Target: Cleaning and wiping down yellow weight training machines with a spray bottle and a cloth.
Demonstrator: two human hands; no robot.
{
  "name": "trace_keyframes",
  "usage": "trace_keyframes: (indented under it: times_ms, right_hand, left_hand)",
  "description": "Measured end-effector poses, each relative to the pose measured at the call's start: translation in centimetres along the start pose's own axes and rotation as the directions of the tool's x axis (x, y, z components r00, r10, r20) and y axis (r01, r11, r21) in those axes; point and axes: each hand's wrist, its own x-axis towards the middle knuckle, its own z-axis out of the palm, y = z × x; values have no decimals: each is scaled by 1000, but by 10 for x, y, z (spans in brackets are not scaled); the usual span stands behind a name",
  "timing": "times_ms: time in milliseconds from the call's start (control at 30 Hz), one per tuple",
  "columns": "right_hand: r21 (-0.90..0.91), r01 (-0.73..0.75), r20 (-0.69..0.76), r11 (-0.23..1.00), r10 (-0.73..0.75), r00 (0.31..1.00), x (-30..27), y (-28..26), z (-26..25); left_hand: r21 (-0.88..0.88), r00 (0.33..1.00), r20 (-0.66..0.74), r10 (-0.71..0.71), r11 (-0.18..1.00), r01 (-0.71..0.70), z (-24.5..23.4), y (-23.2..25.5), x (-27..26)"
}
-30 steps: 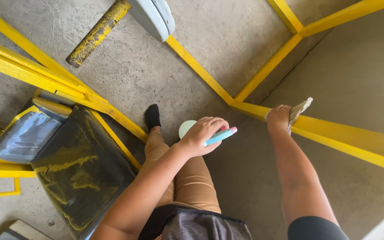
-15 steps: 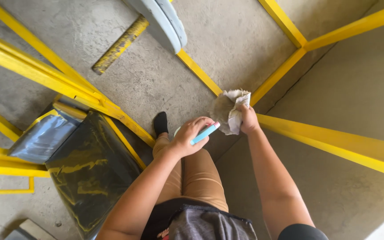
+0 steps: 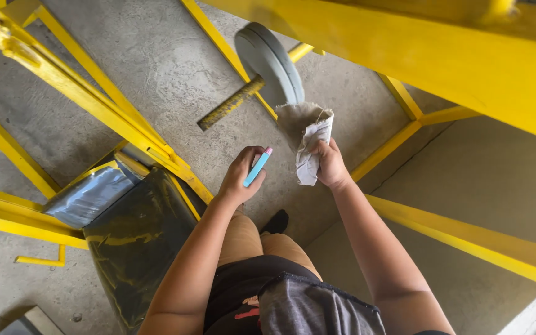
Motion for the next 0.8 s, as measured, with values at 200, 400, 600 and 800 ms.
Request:
trace_keyframes:
  times_ms: [200,400,600,800]
  right_hand:
    - [45,-203,190,978,191,963,36,15,104]
    - [-439,-110,185,892,209,960,88,40,131]
    - [-661,704,731,-260,-9,682,104,27,211]
    - [-386,554,564,-738,287,774,184,102,177]
  left_hand:
    - [270,991,-6,-134,954,131,-43,-29,18]
    - [306,984,-76,-164,935,179,-92,-62,5]
    - [236,968,-66,-243,939,251,-127,-77,-11]
    - [217,955,-24,-296,931,294,-142,-80,-19]
